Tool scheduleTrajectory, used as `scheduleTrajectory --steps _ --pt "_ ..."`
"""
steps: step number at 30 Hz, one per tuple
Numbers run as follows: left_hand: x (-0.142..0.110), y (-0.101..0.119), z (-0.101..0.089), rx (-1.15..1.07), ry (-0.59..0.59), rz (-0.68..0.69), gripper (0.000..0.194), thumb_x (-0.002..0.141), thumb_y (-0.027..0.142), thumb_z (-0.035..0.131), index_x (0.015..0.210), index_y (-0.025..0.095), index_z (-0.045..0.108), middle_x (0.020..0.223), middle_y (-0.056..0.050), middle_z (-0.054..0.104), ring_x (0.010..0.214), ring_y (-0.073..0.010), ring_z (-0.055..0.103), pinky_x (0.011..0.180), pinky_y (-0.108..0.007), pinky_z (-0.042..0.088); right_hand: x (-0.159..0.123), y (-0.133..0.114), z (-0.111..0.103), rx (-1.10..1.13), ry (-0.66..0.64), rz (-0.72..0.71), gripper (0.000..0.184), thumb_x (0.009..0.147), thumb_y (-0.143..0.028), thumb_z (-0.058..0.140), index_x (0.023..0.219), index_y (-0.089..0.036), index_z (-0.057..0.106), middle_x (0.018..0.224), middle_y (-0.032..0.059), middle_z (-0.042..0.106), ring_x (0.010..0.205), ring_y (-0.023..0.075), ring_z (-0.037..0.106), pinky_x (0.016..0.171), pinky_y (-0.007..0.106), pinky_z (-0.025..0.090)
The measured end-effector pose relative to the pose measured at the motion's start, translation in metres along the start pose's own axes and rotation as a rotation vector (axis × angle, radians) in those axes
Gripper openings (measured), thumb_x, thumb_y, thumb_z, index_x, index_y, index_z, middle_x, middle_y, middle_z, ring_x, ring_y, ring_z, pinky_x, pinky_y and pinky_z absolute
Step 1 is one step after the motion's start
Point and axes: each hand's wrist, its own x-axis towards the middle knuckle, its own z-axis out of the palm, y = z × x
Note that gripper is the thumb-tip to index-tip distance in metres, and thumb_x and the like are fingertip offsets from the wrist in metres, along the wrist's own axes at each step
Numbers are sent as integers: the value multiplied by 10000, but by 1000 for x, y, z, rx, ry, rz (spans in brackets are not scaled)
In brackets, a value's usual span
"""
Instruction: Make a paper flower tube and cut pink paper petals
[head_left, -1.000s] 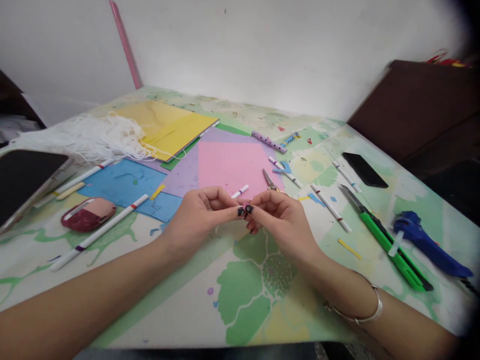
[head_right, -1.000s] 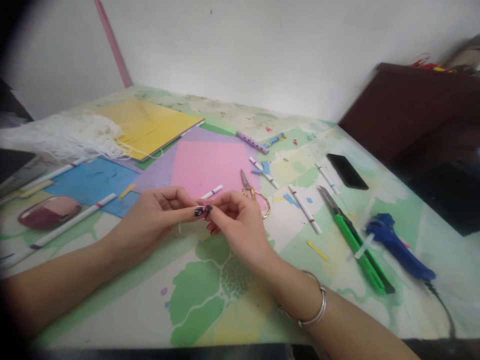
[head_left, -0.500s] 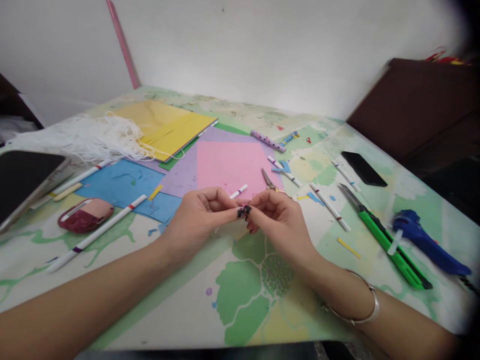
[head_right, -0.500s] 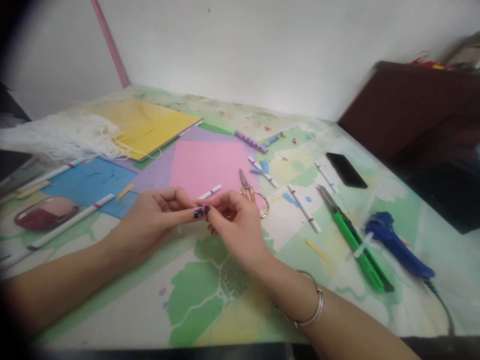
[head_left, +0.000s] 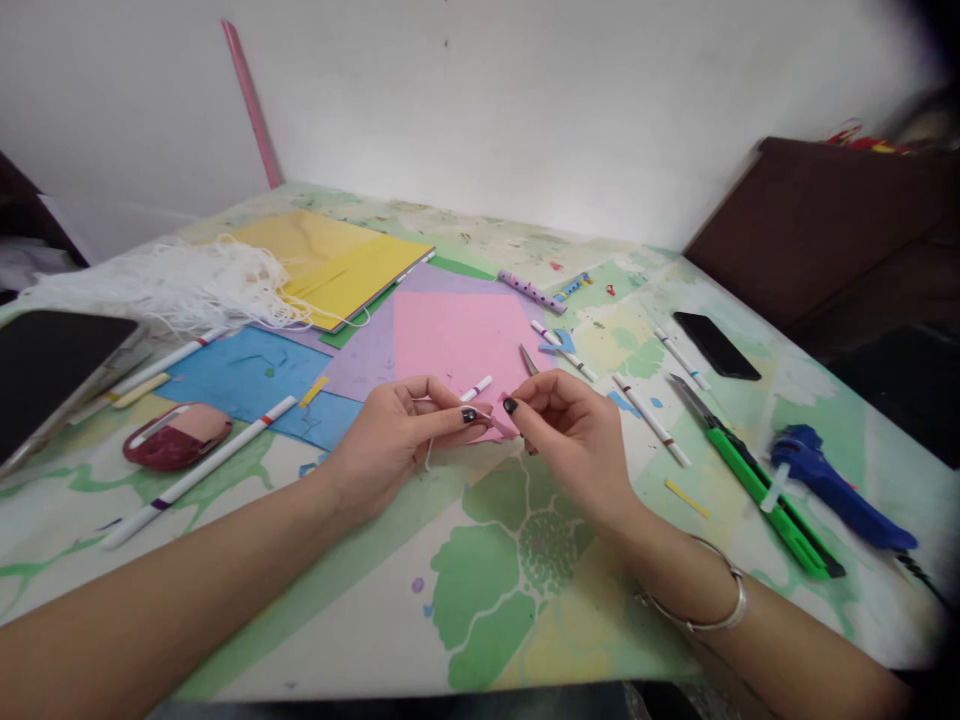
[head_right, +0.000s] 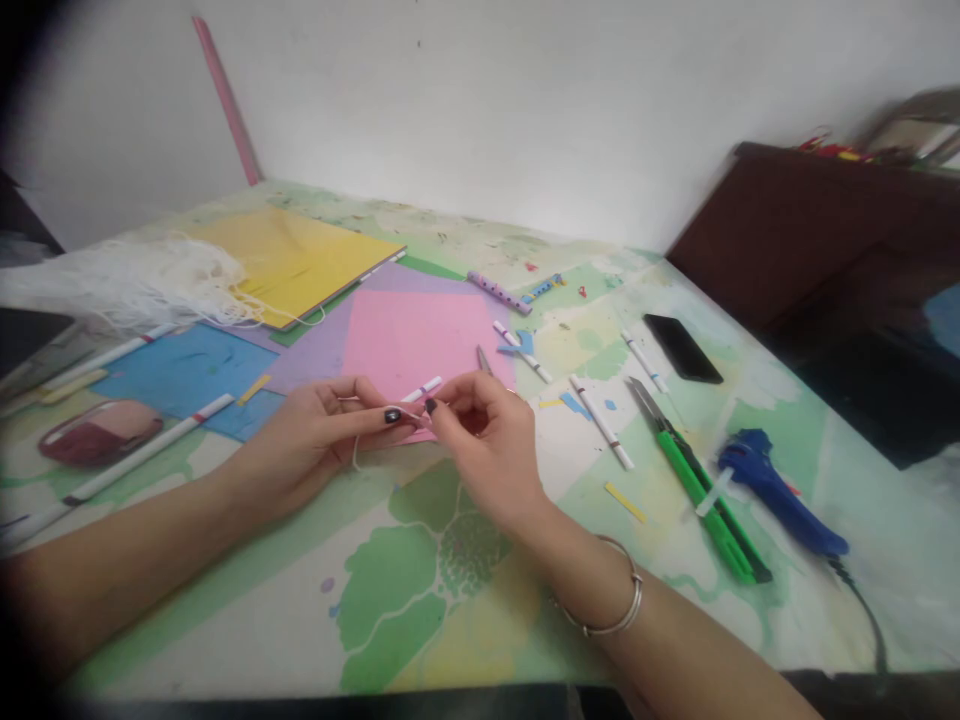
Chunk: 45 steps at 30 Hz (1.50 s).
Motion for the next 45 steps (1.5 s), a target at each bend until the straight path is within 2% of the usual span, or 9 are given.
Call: scheduleTrajectory --steps 5,9,15,20,26,32,36,39,45 --pt "-1 2 0 38 9 14 164 693 157 758 712 116 601 755 -53 724 728 -137 688 745 -242 539 -6 7 2 -300 53 -303 41 803 -145 572 801 -184 585 541 -62 498 476 61 443 466 195 367" --pt "-3 5 0 73 -27 72 160 700 168 756 704 117 604 803 -59 729 722 -138 685 700 -230 542 -7 10 3 -459 88 -489 82 812 -110 558 805 -189 578 514 -75 459 456 57 435 471 195 355" --pt "-3 6 -1 48 -53 37 210 697 207 765 725 132 572 775 -53 727 784 -194 706 643 -229 546 -3 13 0 -642 133 -692 117 846 -113 536 809 -196 609 545 -55 552 455 52 447 480 194 357" --pt "-3 6 -3 29 -70 -33 276 684 230 775 743 149 518 802 -68 736 698 -199 710 550 -224 535 -2 15 -5 -763 165 -791 140 844 -117 555 780 -202 646 505 -49 474 476 71 412 477 219 315" --pt "-3 10 -2 7 -38 -48 281 661 208 789 740 145 527 813 -80 738 748 -212 714 579 -221 540 -5 14 -7 -844 71 -710 203 874 -178 509 808 -254 685 519 -17 498 489 101 426 497 246 328" --pt "0 14 -6 33 84 -28 264 652 196 792 729 139 546 807 -80 730 714 -189 707 535 -204 528 6 12 -14 -614 108 -468 135 821 -153 514 795 -203 637 574 -18 540 510 100 467 529 241 387" --pt "4 13 -10 66 88 -44 260 656 210 786 730 141 546 787 -78 717 687 -182 694 479 -195 498 12 14 -20 -652 -136 -329 111 751 -117 572 794 -184 650 667 4 579 620 123 521 584 253 403" --pt "4 14 -11 102 81 -28 264 648 224 792 729 139 556 748 -66 705 675 -167 681 476 -182 478 12 17 -18 -749 -328 -355 111 733 -113 609 800 -172 675 767 49 613 751 164 540 675 293 420" --pt "1 17 -9 206 83 69 204 671 218 774 699 129 592 732 -68 703 618 -118 634 465 -159 433 11 22 -10 -811 -378 -385 121 765 -94 587 768 -160 690 750 70 617 759 179 531 716 325 417"
